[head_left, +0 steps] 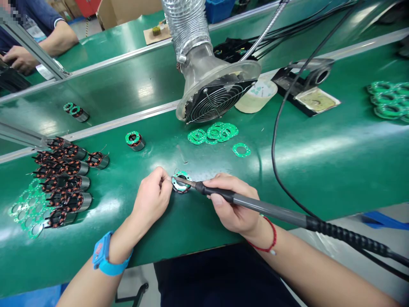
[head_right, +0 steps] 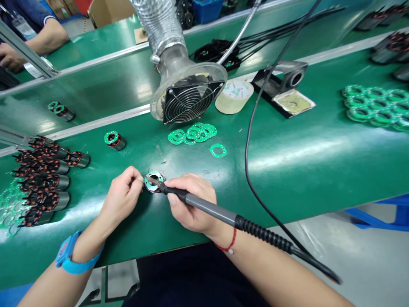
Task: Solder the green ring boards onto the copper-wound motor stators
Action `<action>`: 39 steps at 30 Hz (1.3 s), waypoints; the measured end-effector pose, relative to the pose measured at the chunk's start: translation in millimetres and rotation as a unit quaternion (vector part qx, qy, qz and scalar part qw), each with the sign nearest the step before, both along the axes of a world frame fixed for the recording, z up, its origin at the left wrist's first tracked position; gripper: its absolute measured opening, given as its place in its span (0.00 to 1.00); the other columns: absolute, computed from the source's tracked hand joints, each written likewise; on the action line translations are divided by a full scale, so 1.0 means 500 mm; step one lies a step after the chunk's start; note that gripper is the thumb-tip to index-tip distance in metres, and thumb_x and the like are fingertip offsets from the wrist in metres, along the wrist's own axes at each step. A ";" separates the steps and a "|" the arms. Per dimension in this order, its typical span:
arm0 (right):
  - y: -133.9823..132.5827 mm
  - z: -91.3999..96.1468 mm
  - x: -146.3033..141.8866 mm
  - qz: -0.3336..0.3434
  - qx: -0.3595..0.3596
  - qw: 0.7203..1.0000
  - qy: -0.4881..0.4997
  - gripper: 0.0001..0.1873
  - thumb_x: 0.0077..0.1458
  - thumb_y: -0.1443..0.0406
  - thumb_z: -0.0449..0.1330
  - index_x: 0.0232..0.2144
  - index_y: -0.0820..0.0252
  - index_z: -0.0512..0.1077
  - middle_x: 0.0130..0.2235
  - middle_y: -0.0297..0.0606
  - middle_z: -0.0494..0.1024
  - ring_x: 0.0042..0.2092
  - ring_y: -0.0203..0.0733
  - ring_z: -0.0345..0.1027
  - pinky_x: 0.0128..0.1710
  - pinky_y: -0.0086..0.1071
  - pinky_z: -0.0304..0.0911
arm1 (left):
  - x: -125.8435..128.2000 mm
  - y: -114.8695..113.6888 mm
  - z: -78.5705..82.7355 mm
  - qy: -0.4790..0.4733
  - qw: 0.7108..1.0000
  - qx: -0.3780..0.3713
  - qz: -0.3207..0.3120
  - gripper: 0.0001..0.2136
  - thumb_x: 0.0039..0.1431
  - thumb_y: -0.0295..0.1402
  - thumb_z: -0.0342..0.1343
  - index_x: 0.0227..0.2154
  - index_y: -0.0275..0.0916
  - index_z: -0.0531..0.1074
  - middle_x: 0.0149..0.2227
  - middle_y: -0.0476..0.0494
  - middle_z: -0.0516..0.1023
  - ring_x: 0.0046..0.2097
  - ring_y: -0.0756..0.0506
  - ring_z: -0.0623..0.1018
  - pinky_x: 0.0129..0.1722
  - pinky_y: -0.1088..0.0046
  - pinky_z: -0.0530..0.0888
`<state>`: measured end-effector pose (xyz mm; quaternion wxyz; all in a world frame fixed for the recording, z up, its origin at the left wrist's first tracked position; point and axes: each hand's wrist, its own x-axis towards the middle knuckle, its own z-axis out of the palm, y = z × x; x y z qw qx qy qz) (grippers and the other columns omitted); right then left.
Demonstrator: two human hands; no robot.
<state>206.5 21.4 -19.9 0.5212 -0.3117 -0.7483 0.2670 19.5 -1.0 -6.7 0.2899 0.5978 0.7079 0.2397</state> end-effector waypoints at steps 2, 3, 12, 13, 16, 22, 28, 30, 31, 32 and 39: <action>-0.002 -0.002 0.001 -0.004 0.004 1.000 0.006 0.07 0.56 0.66 0.54 0.38 0.55 0.70 0.24 0.33 0.74 0.23 0.38 0.68 0.24 0.34 0.65 | -0.001 -0.001 0.000 0.005 1.000 0.003 -0.003 0.08 0.57 0.28 0.45 0.23 0.41 0.58 0.21 0.54 0.63 0.26 0.51 0.64 0.29 0.75 0.60; -0.002 -0.004 0.002 -0.010 0.004 1.000 0.007 0.08 0.57 0.66 0.55 0.39 0.55 0.70 0.25 0.34 0.75 0.24 0.38 0.69 0.24 0.34 0.66 | -0.001 -0.001 0.000 0.007 1.000 0.005 -0.005 0.07 0.57 0.28 0.45 0.23 0.41 0.58 0.21 0.54 0.63 0.26 0.51 0.64 0.29 0.75 0.60; 0.013 -0.028 -0.017 -0.003 -0.092 0.985 -0.148 0.24 0.58 0.66 0.56 0.56 0.54 0.58 0.49 0.42 0.76 0.51 0.48 0.71 0.50 0.45 0.67 | 0.001 0.004 -0.001 0.005 1.000 0.007 -0.007 0.07 0.55 0.27 0.45 0.22 0.40 0.57 0.21 0.54 0.63 0.25 0.51 0.64 0.28 0.74 0.60; 0.014 -0.032 -0.019 0.008 -0.104 0.982 -0.156 0.25 0.57 0.65 0.57 0.57 0.54 0.58 0.49 0.43 0.76 0.51 0.48 0.70 0.50 0.46 0.67 | -0.001 0.004 -0.001 -0.001 1.000 0.003 -0.004 0.07 0.55 0.27 0.45 0.23 0.40 0.58 0.22 0.54 0.63 0.26 0.51 0.65 0.29 0.74 0.61; 0.012 -0.039 -0.023 0.007 -0.132 0.980 -0.148 0.26 0.57 0.66 0.57 0.57 0.53 0.57 0.48 0.42 0.76 0.50 0.47 0.70 0.50 0.46 0.66 | -0.005 -0.001 -0.002 -0.033 0.999 0.015 -0.003 0.04 0.56 0.27 0.46 0.34 0.40 0.63 0.33 0.49 0.70 0.35 0.49 0.71 0.36 0.72 0.67; 0.005 -0.039 -0.027 -0.027 -0.121 0.982 -0.141 0.24 0.58 0.66 0.56 0.56 0.52 0.59 0.43 0.38 0.77 0.46 0.45 0.71 0.48 0.42 0.67 | 0.009 -0.020 -0.022 0.021 0.991 0.073 -0.109 0.22 0.52 0.32 0.58 0.50 0.40 0.59 0.50 0.37 0.67 0.53 0.38 0.67 0.53 0.55 0.66; 0.005 -0.039 -0.031 -0.049 -0.058 0.981 -0.178 0.16 0.61 0.64 0.53 0.52 0.54 0.64 0.37 0.39 0.78 0.37 0.45 0.70 0.38 0.40 0.66 | 0.017 -0.014 -0.030 0.042 0.986 0.097 -0.125 0.19 0.56 0.31 0.55 0.49 0.39 0.60 0.49 0.37 0.69 0.50 0.39 0.68 0.51 0.56 0.67; 0.005 -0.042 -0.031 -0.048 -0.037 0.982 -0.180 0.16 0.61 0.64 0.53 0.52 0.55 0.64 0.36 0.39 0.78 0.36 0.45 0.69 0.38 0.39 0.65 | 0.011 -0.005 -0.024 0.040 0.984 0.094 -0.147 0.17 0.56 0.31 0.55 0.48 0.39 0.62 0.48 0.38 0.70 0.50 0.39 0.68 0.51 0.57 0.66; 0.005 -0.043 -0.031 -0.047 -0.029 0.982 -0.181 0.16 0.61 0.64 0.53 0.52 0.56 0.64 0.36 0.39 0.78 0.36 0.45 0.68 0.37 0.39 0.65 | 0.008 -0.001 -0.021 0.037 0.983 0.092 -0.157 0.16 0.56 0.31 0.55 0.47 0.39 0.63 0.47 0.38 0.70 0.50 0.39 0.68 0.50 0.57 0.66; 0.006 -0.043 -0.031 -0.044 -0.023 0.982 -0.181 0.16 0.61 0.64 0.53 0.52 0.56 0.63 0.36 0.39 0.77 0.36 0.45 0.68 0.37 0.39 0.65 | 0.004 0.004 -0.018 0.033 0.981 0.090 -0.166 0.15 0.55 0.31 0.55 0.46 0.38 0.63 0.46 0.38 0.71 0.49 0.39 0.68 0.50 0.58 0.67; 0.011 -0.043 -0.035 -0.009 -0.051 0.986 -0.156 0.27 0.56 0.65 0.58 0.57 0.56 0.56 0.48 0.44 0.75 0.48 0.49 0.68 0.47 0.46 0.66 | -0.006 0.000 -0.028 -0.021 0.980 0.082 -0.182 0.23 0.57 0.29 0.54 0.55 0.40 0.57 0.53 0.37 0.66 0.55 0.41 0.67 0.56 0.58 0.65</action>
